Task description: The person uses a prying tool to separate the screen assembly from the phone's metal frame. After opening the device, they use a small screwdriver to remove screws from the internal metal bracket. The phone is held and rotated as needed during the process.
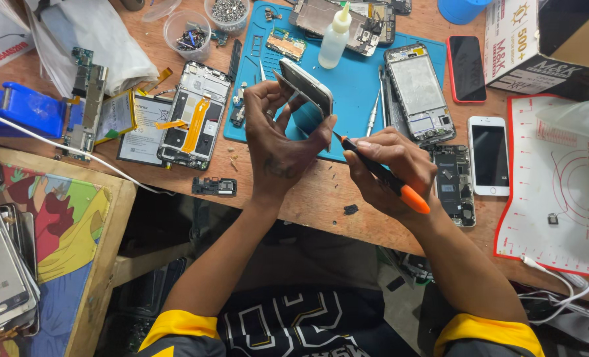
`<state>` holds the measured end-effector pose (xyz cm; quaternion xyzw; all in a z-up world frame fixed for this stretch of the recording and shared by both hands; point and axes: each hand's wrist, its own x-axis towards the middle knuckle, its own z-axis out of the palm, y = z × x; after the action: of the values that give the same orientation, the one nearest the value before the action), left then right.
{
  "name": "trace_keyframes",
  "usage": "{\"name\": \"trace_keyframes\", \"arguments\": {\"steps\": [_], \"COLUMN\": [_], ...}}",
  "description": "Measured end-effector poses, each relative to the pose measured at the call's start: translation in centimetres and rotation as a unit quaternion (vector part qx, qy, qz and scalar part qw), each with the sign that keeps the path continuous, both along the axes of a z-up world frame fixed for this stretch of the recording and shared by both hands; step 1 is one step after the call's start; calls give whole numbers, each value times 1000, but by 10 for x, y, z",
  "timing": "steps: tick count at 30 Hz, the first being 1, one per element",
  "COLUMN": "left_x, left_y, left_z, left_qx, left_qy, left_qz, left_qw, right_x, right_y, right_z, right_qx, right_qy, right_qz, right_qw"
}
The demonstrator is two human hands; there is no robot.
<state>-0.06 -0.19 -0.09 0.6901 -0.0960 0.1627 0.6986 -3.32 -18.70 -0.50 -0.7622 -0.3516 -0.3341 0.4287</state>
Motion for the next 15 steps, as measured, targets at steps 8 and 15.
{"name": "trace_keyframes", "arguments": {"steps": [8, 15], "left_x": [-3, -3], "left_y": [-4, -4], "left_z": [2, 2], "left_qx": [30, 28], "left_qy": [-19, -26], "left_qz": [-3, -10], "left_qw": [999, 999], "right_x": [5, -2], "right_y": [7, 5], "right_z": [-2, -14], "right_qx": [3, 90], "right_qy": [23, 203], "right_qz": [-6, 10], "right_qw": [1000, 975]}}
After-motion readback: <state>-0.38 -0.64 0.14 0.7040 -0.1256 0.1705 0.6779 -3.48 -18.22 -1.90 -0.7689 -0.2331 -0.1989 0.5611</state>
